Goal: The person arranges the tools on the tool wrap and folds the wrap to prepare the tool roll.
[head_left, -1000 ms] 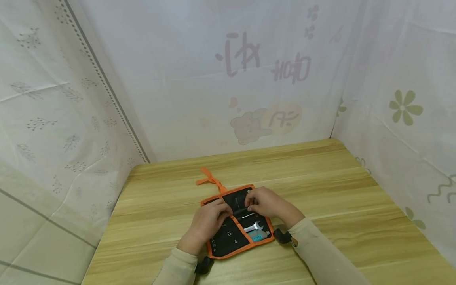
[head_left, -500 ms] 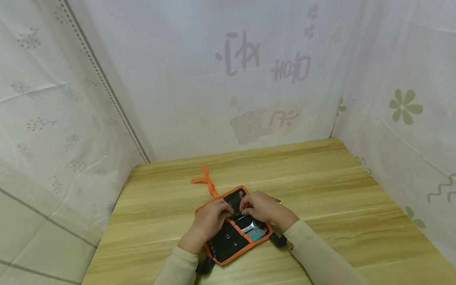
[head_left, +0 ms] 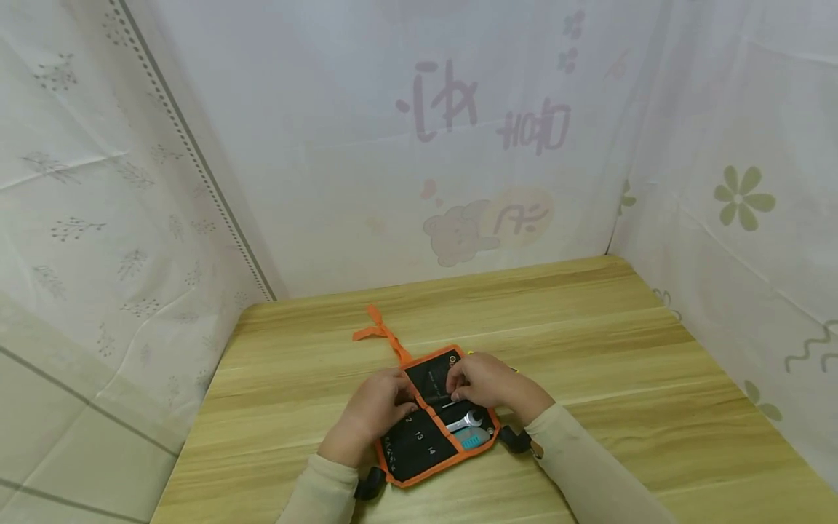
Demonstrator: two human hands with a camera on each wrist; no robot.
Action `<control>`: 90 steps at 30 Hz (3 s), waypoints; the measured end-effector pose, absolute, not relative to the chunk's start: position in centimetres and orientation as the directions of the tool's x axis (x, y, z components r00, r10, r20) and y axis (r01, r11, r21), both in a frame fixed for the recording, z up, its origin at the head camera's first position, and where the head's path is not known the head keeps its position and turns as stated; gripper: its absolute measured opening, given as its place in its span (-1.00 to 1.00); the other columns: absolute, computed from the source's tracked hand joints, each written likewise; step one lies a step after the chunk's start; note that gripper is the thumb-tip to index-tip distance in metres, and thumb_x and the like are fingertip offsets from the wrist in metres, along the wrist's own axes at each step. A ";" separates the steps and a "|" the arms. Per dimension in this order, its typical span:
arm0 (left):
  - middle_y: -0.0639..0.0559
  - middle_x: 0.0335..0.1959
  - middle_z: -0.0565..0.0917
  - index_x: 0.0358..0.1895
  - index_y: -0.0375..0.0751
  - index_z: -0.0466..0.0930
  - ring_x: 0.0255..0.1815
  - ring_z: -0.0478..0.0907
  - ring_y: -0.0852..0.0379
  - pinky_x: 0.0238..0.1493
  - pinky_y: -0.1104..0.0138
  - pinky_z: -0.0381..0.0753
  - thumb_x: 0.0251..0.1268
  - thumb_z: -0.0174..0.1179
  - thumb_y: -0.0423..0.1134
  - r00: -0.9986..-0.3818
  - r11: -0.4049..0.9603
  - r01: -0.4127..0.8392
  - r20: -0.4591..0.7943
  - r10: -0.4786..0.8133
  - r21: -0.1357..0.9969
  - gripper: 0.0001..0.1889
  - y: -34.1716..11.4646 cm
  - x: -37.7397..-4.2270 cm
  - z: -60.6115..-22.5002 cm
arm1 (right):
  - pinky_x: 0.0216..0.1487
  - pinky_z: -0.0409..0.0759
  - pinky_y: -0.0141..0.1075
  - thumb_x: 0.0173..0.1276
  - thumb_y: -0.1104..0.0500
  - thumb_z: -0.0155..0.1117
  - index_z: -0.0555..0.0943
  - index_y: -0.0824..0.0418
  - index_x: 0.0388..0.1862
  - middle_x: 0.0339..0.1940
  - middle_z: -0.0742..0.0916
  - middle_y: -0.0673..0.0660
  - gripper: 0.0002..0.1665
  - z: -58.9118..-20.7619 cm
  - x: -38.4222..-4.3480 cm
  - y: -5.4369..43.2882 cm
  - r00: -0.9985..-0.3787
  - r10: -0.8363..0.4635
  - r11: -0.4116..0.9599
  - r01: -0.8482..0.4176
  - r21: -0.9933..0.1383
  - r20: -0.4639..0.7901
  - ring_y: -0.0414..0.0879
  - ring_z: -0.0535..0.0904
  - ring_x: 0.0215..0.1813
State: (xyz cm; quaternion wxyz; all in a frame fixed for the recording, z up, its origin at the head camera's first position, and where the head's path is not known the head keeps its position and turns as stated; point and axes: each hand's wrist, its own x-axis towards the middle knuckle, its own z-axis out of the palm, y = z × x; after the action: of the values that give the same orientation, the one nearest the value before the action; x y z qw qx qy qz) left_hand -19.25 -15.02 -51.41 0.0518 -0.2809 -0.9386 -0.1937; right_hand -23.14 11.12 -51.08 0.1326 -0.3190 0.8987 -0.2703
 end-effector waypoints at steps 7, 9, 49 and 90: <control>0.26 -0.41 0.64 -0.41 0.03 0.82 -0.41 0.57 0.31 -0.37 0.37 0.61 0.15 0.61 -0.14 -0.828 0.781 0.560 0.217 0.517 0.276 -0.87 -15.0 -19.3 -51.6 | -0.21 0.63 -0.33 0.44 0.24 0.46 0.75 -0.06 -0.29 -0.34 0.69 -0.25 -0.83 -51.5 -23.3 11.1 -0.763 -0.641 0.628 -0.461 -0.626 -0.082 -0.33 0.61 -0.30; 0.28 -0.40 0.64 -0.39 0.04 0.82 -0.39 0.57 0.33 -0.35 0.38 0.61 0.16 0.61 -0.15 -0.823 0.762 0.568 0.221 0.523 0.311 -0.88 -15.1 -19.5 -51.8 | -0.19 0.63 -0.34 0.46 0.24 0.43 0.75 -0.07 -0.27 -0.30 0.68 -0.24 -0.83 -51.6 -23.5 11.0 -0.757 -0.650 0.624 -0.478 -0.618 -0.071 -0.33 0.60 -0.27; 0.31 -0.26 0.68 -0.29 0.00 0.84 -0.23 0.59 0.31 -0.13 0.28 0.66 0.36 0.47 -0.16 -0.786 0.635 0.601 0.216 0.579 0.486 -0.94 -14.6 -20.0 -52.9 | -0.33 0.61 -0.40 0.54 0.25 0.34 0.71 -0.03 -0.33 -0.35 0.69 -0.24 -0.78 -52.3 -23.4 10.3 -0.692 -0.720 0.576 -0.545 -0.609 -0.061 -0.37 0.59 -0.38; 0.26 -0.16 0.75 -0.17 0.07 0.86 -0.12 0.68 0.22 0.00 0.16 0.69 0.31 0.51 -0.08 -0.838 0.736 0.543 0.198 0.509 0.405 -0.89 -15.2 -19.8 -52.3 | -0.30 0.58 -0.35 0.43 0.17 0.48 0.67 -0.10 -0.48 -0.50 0.62 -0.26 -0.72 -51.1 -23.8 12.3 -0.724 -0.688 0.655 -0.585 -0.478 -0.057 -0.34 0.53 -0.44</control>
State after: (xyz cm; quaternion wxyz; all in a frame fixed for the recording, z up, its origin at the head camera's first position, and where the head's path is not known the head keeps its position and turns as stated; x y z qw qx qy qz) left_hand -19.80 -15.19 -52.32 0.0371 -0.2823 -0.9308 -0.2290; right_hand -23.84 12.28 -51.15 0.1173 -0.3526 0.9021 -0.2192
